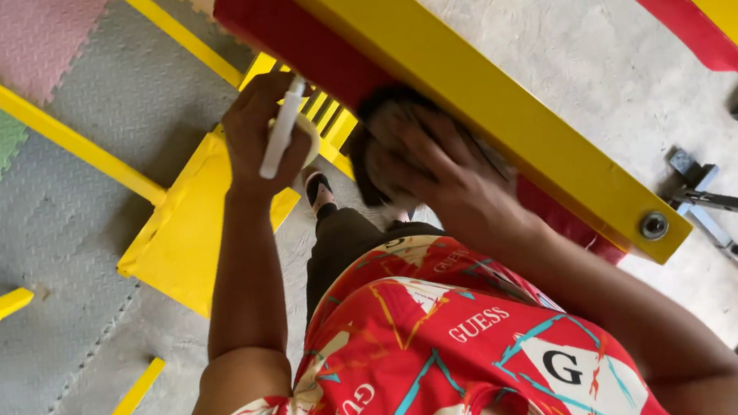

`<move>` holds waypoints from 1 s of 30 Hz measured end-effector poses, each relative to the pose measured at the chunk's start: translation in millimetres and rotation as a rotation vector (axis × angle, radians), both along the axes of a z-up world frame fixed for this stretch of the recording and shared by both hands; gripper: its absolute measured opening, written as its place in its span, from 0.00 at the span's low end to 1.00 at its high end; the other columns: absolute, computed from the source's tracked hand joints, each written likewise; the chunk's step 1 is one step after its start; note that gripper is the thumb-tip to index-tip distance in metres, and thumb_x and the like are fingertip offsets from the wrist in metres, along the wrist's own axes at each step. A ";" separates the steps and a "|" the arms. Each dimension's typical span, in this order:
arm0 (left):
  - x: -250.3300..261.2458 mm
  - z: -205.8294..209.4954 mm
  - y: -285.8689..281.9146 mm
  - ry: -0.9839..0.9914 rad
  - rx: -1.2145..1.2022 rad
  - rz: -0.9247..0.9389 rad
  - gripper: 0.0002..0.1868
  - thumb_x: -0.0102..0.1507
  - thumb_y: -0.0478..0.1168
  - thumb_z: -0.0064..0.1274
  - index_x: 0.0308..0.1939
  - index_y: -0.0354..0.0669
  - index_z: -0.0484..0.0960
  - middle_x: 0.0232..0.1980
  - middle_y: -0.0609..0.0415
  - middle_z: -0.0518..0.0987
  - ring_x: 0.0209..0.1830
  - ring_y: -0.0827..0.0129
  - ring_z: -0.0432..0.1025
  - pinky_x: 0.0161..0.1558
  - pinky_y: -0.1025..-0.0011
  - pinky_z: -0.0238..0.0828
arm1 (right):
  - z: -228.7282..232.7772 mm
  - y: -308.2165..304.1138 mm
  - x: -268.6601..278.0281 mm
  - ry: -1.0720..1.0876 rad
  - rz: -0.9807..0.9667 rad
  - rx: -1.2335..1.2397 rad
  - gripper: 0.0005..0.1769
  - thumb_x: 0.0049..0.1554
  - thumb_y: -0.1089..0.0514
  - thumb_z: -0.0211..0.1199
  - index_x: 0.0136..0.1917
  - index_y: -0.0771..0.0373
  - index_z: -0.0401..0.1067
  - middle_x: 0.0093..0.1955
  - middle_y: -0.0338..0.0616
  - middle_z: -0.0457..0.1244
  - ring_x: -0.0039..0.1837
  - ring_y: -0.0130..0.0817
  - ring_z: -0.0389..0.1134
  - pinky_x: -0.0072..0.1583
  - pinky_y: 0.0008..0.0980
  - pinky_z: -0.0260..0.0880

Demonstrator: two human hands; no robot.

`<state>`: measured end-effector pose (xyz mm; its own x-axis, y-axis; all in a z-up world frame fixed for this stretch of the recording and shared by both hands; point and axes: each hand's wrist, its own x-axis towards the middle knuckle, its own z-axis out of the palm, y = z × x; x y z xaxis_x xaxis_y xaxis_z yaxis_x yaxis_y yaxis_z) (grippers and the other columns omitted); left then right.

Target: Cleaning and wiping down various gym machines and benches using a spray bottle and a cloth.

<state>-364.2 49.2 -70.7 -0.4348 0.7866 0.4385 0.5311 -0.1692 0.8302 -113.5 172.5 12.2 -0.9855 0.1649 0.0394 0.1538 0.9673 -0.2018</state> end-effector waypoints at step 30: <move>-126.9 22.8 -19.5 -0.023 -0.146 -0.135 0.20 0.55 0.29 0.50 0.51 0.35 0.80 0.48 0.42 0.81 0.43 0.53 0.79 0.47 0.65 0.77 | -38.3 19.2 -188.4 0.149 0.079 -0.044 0.19 0.70 0.58 0.57 0.72 0.50 0.74 0.85 0.47 0.47 0.87 0.52 0.44 0.82 0.49 0.51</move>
<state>-491.1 29.7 -47.9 -0.3298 0.8929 0.3065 0.4922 -0.1144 0.8629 -301.9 191.7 -26.1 -0.9794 0.0916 0.1802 0.0425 0.9649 -0.2593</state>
